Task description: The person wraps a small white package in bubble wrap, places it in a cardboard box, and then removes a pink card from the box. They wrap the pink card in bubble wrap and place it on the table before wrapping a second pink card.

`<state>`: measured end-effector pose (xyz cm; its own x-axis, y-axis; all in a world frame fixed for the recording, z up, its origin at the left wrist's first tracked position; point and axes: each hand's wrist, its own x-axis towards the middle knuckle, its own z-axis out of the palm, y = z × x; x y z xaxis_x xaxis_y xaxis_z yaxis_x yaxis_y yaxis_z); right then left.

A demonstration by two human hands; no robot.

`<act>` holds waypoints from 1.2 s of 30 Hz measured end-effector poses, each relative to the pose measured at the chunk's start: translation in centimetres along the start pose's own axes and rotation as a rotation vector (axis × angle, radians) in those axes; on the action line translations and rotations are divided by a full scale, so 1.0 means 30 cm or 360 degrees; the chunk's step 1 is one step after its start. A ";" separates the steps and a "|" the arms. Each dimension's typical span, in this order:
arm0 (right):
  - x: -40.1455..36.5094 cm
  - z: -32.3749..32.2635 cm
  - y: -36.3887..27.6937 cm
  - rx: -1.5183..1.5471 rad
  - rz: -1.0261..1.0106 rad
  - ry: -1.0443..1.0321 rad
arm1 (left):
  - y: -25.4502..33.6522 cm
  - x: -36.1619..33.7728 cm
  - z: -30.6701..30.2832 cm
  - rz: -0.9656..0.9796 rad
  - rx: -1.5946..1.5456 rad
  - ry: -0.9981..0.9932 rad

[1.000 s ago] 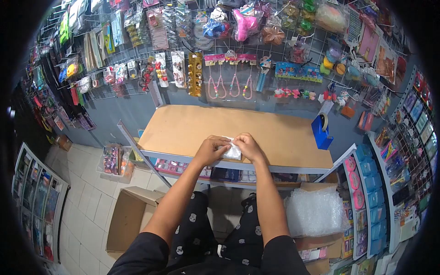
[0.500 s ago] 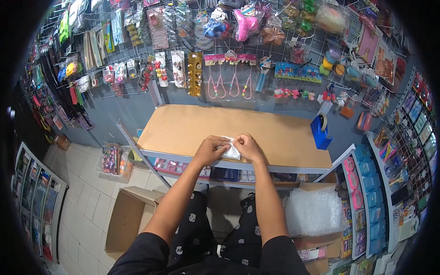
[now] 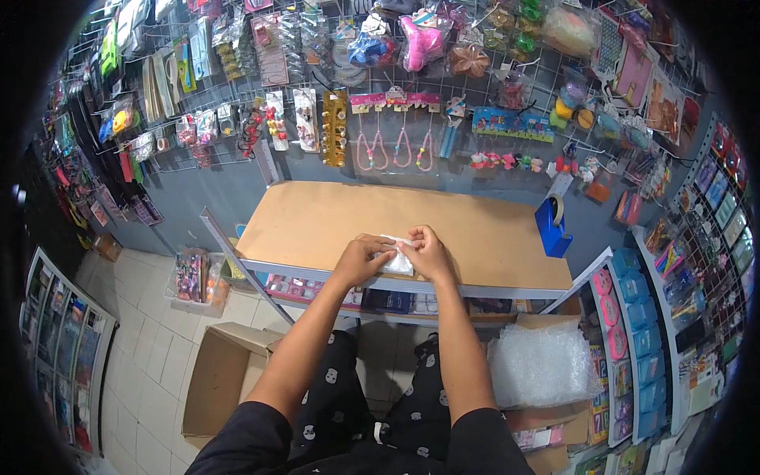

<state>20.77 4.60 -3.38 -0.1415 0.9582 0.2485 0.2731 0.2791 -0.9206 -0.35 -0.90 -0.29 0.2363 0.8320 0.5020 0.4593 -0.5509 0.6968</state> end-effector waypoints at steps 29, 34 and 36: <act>-0.073 -0.040 -0.051 0.0310 -0.0273 -0.0399 | 0.004 -0.017 -0.021 0.0099 0.0071 -0.0040; -0.067 -0.032 -0.044 0.0340 -0.0456 -0.0223 | 0.014 -0.015 -0.027 0.0265 0.0279 -0.0177; -0.079 -0.029 -0.050 0.0066 -0.0527 -0.0217 | 0.007 -0.014 -0.024 0.0231 0.0289 -0.0185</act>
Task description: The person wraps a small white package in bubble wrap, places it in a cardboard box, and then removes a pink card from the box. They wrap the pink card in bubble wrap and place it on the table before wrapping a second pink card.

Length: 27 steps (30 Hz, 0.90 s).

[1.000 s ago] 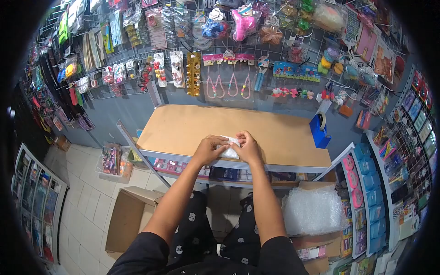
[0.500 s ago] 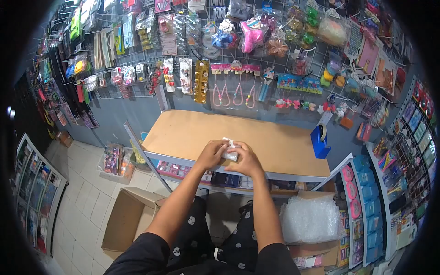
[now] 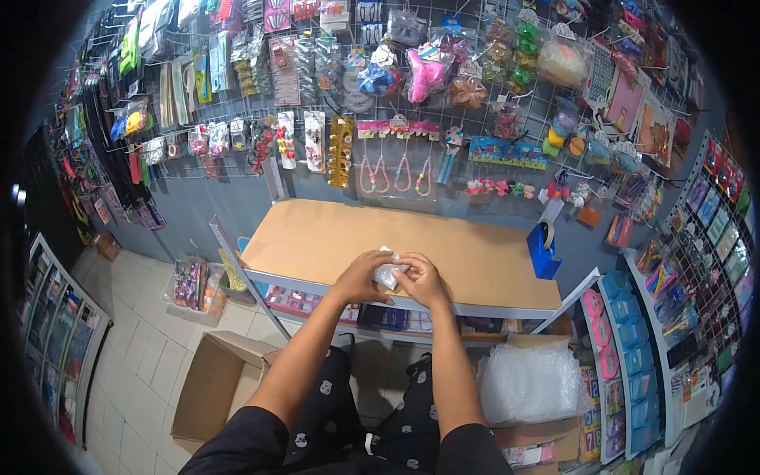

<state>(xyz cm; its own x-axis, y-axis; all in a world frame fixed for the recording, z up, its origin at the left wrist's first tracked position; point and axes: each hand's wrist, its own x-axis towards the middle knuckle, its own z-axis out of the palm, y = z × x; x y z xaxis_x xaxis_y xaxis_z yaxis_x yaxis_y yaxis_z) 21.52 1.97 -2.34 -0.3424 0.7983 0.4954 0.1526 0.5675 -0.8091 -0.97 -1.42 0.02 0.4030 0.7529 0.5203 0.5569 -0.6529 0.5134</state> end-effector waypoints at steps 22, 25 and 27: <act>-0.004 -0.011 -0.023 0.0653 0.0208 0.0087 | -0.038 0.009 0.054 -0.0304 -0.0876 0.0426; 0.000 -0.005 -0.021 0.0624 0.0220 0.0160 | -0.020 0.012 0.033 -0.0519 -0.0824 0.0221; -0.002 0.005 -0.027 0.0605 0.0227 0.0240 | 0.008 0.010 0.024 -0.0649 -0.0985 0.0147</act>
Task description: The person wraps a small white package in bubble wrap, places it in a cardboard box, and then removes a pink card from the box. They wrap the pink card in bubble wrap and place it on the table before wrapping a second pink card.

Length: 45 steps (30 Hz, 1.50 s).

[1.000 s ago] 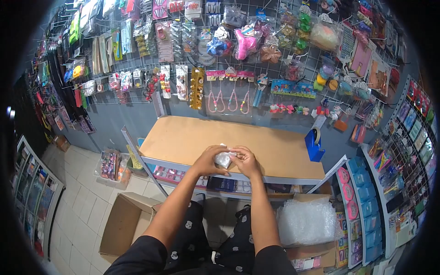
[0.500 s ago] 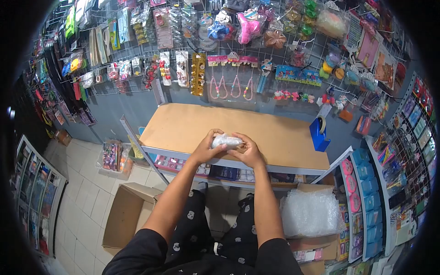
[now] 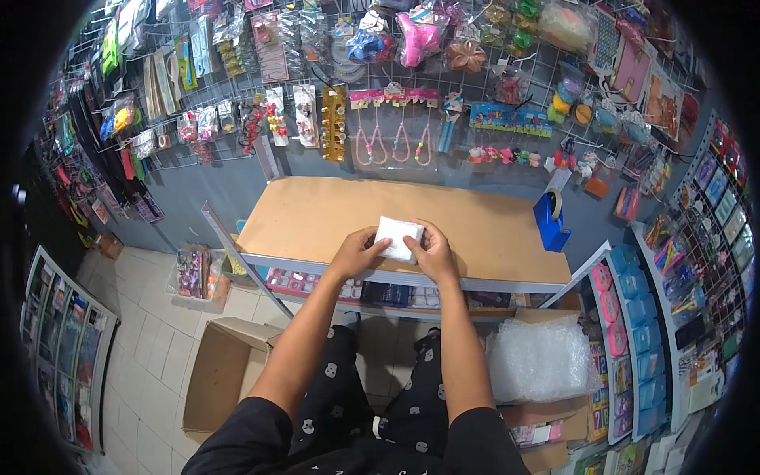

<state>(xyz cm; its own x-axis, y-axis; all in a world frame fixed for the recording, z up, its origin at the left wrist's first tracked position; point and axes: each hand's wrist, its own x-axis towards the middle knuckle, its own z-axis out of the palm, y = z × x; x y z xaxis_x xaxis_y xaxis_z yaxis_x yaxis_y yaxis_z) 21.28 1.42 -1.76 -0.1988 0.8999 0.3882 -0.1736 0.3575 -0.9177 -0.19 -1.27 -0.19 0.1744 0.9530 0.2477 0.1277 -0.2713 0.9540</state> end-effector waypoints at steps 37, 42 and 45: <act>0.028 -0.016 0.058 -0.0755 -0.0175 -0.0104 | 0.022 -0.306 0.002 0.0478 0.1248 0.0253; 0.015 -0.010 0.049 -0.0800 0.0049 -0.0030 | -0.092 -0.612 -0.069 0.0334 0.1309 0.0592; 0.014 0.001 0.048 -0.0964 -0.0003 -0.0041 | -0.212 -0.850 -0.150 0.0059 0.1311 0.0763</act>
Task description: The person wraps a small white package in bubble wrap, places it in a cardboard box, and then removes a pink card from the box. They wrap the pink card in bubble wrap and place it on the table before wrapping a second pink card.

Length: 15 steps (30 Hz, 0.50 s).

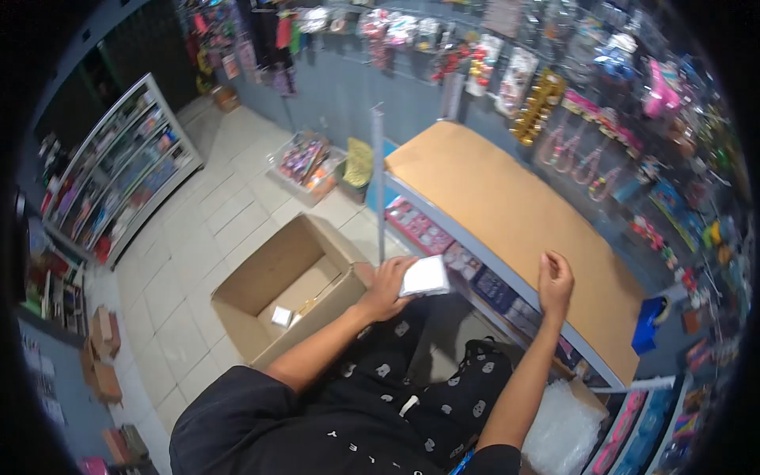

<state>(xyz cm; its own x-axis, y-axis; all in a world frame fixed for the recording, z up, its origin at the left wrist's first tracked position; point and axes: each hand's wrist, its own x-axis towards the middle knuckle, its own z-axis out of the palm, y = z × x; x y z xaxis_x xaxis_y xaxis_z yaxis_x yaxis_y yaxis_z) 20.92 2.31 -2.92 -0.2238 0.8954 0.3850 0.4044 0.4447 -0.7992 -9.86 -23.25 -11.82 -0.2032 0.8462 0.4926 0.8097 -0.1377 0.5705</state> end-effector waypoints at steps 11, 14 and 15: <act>0.013 0.010 0.006 -0.0369 -0.0190 -0.0088 | -0.532 -0.862 -0.420 -0.1639 0.0652 0.0263; 0.019 0.010 0.011 -0.0453 -0.0204 -0.0088 | -0.549 -0.948 -0.521 -0.2087 0.0571 0.0291; 0.025 0.006 0.029 -0.0458 -0.0212 -0.0093 | -0.562 -0.981 -0.531 -0.2191 0.0574 0.0306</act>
<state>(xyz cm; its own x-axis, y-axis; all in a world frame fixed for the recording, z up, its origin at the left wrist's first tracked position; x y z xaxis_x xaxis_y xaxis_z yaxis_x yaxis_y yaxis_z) 20.95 3.38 -3.41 -0.3385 0.8297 0.4438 0.6006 0.5536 -0.5768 -26.32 -54.04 -25.46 -0.9718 0.1109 -0.2081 -0.0020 0.8787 0.4773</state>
